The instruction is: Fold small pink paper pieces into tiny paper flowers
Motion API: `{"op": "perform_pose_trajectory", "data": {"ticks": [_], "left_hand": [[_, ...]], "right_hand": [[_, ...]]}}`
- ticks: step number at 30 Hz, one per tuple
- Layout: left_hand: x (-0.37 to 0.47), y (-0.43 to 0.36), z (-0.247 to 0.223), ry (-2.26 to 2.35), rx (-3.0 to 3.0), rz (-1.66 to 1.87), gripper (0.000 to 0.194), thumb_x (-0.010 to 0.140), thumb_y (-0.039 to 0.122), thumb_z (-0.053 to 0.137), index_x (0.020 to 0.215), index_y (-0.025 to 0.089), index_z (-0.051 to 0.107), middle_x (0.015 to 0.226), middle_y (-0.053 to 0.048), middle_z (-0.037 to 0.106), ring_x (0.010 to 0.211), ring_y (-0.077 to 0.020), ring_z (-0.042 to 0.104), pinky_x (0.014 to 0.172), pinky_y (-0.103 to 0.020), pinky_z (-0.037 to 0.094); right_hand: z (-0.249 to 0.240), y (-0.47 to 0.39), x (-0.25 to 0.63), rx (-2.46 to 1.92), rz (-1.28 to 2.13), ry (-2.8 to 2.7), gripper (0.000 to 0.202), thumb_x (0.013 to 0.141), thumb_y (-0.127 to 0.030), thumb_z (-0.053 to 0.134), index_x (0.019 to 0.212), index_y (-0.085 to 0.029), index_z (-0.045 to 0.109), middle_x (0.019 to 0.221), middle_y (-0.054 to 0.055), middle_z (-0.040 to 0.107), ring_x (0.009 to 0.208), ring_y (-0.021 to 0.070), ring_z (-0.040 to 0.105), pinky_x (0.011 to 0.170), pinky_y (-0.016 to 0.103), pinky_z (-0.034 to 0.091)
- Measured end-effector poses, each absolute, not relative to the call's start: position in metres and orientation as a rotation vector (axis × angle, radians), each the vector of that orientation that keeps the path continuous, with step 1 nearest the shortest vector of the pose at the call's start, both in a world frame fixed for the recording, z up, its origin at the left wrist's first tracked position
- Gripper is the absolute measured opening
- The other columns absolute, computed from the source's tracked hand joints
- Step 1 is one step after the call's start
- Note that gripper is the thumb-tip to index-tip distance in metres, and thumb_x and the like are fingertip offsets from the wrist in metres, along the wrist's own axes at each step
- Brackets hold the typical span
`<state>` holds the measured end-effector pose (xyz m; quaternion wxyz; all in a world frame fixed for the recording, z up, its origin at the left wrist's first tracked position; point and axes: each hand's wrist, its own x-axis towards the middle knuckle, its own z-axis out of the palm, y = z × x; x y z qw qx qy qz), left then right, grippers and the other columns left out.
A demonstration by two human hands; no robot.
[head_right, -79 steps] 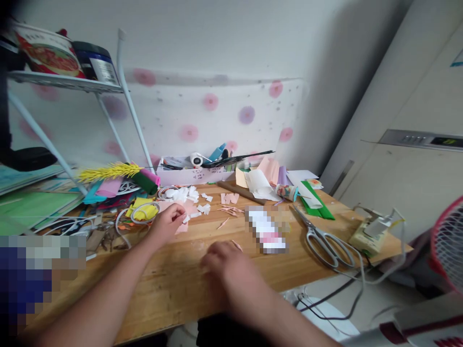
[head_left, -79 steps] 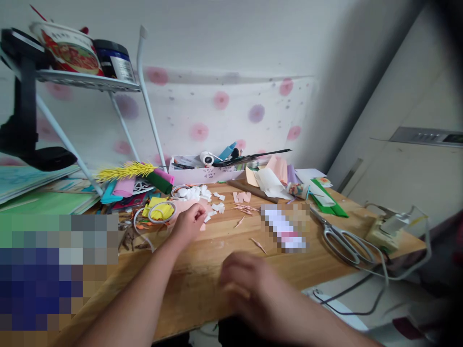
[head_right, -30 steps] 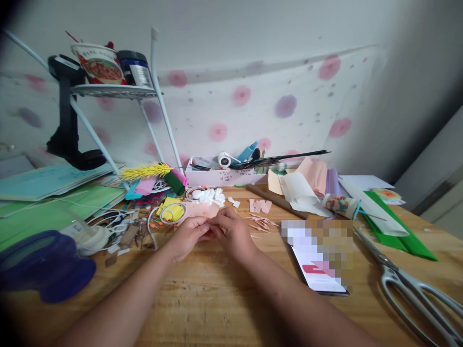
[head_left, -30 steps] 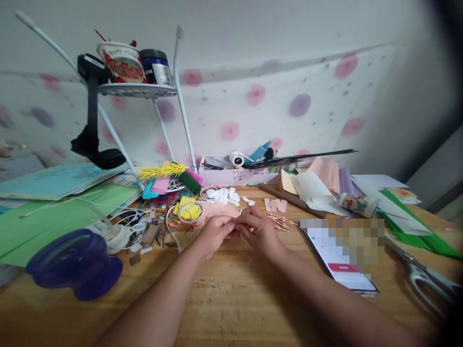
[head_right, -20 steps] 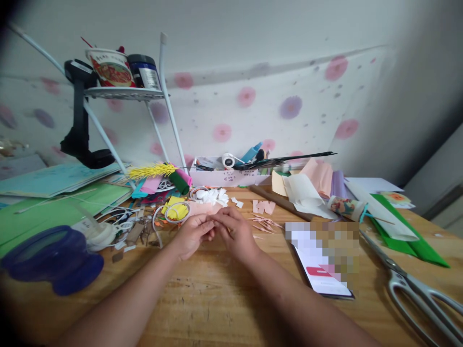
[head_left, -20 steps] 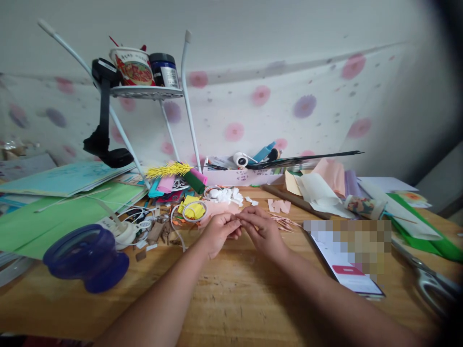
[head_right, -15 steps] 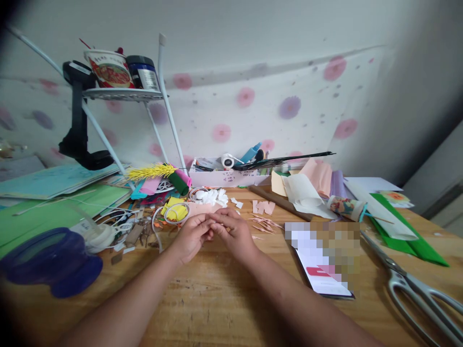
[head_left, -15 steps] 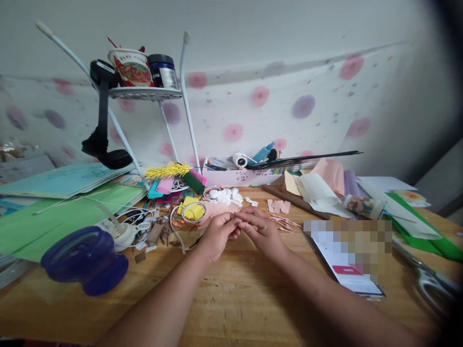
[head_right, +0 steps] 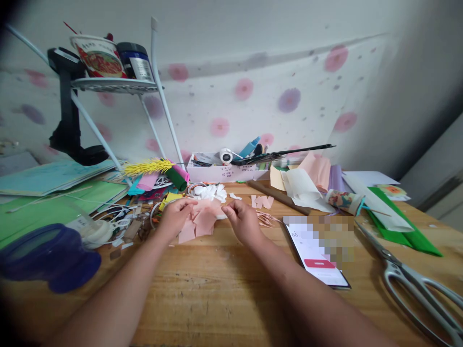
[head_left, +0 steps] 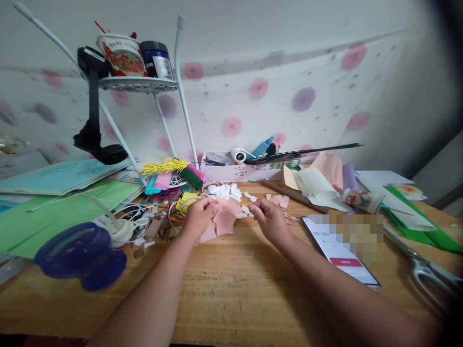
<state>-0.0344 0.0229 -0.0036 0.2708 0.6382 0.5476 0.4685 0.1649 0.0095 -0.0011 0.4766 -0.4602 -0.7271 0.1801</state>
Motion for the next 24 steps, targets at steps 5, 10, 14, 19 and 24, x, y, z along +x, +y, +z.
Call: {"op": "perform_pose_trajectory", "data": {"ticks": [5,10,14,19,24], "left_hand": [[-0.042,0.028,-0.013,1.763,2.104,1.051,0.017,0.071,0.028,0.050,0.081,0.019,0.060,0.082,-0.004,0.060,0.069,-0.0140,0.054,0.062,-0.023,0.038],[-0.035,0.022,-0.014,1.904,2.244,0.776,0.023,0.066,0.035,0.059,0.082,0.020,0.058,0.082,-0.005,0.060,0.071,-0.0158,0.053,0.060,-0.024,0.034],[-0.034,0.023,-0.017,1.968,2.152,0.713,0.024,0.064,0.032,0.061,0.085,0.021,0.056,0.079,-0.003,0.060,0.070,-0.0154,0.053,0.059,-0.023,0.031],[-0.034,0.023,-0.019,1.994,2.141,0.683,0.015,0.067,0.028,0.058,0.081,0.022,0.056,0.072,-0.001,0.059,0.063,-0.0142,0.050,0.056,-0.023,0.027],[-0.034,0.021,-0.014,1.937,2.178,0.758,0.010,0.069,0.026,0.053,0.078,0.022,0.057,0.068,0.000,0.057,0.060,-0.0130,0.047,0.054,-0.023,0.025]], "right_hand": [[-0.001,0.008,0.162,-1.147,0.480,-1.747,0.030,0.074,-0.040,0.051,0.056,-0.016,0.045,0.052,-0.002,0.047,0.050,0.0096,0.042,0.048,0.020,0.031],[-0.003,0.008,0.160,-1.123,0.617,-1.782,0.020,0.073,-0.034,0.054,0.066,-0.016,0.056,0.064,0.001,0.059,0.059,0.0125,0.051,0.054,0.022,0.037],[-0.005,0.008,0.160,-1.081,0.609,-1.835,0.017,0.076,-0.031,0.049,0.074,-0.017,0.059,0.070,0.002,0.061,0.065,0.0136,0.054,0.059,0.024,0.039],[-0.005,0.007,0.160,-1.083,0.517,-1.893,0.022,0.081,-0.030,0.042,0.071,-0.017,0.055,0.064,0.001,0.057,0.061,0.0120,0.052,0.057,0.022,0.037],[-0.006,0.008,0.160,-1.132,0.389,-1.909,0.028,0.082,-0.034,0.039,0.063,-0.017,0.049,0.058,0.000,0.050,0.055,0.0111,0.046,0.052,0.022,0.033]]}}
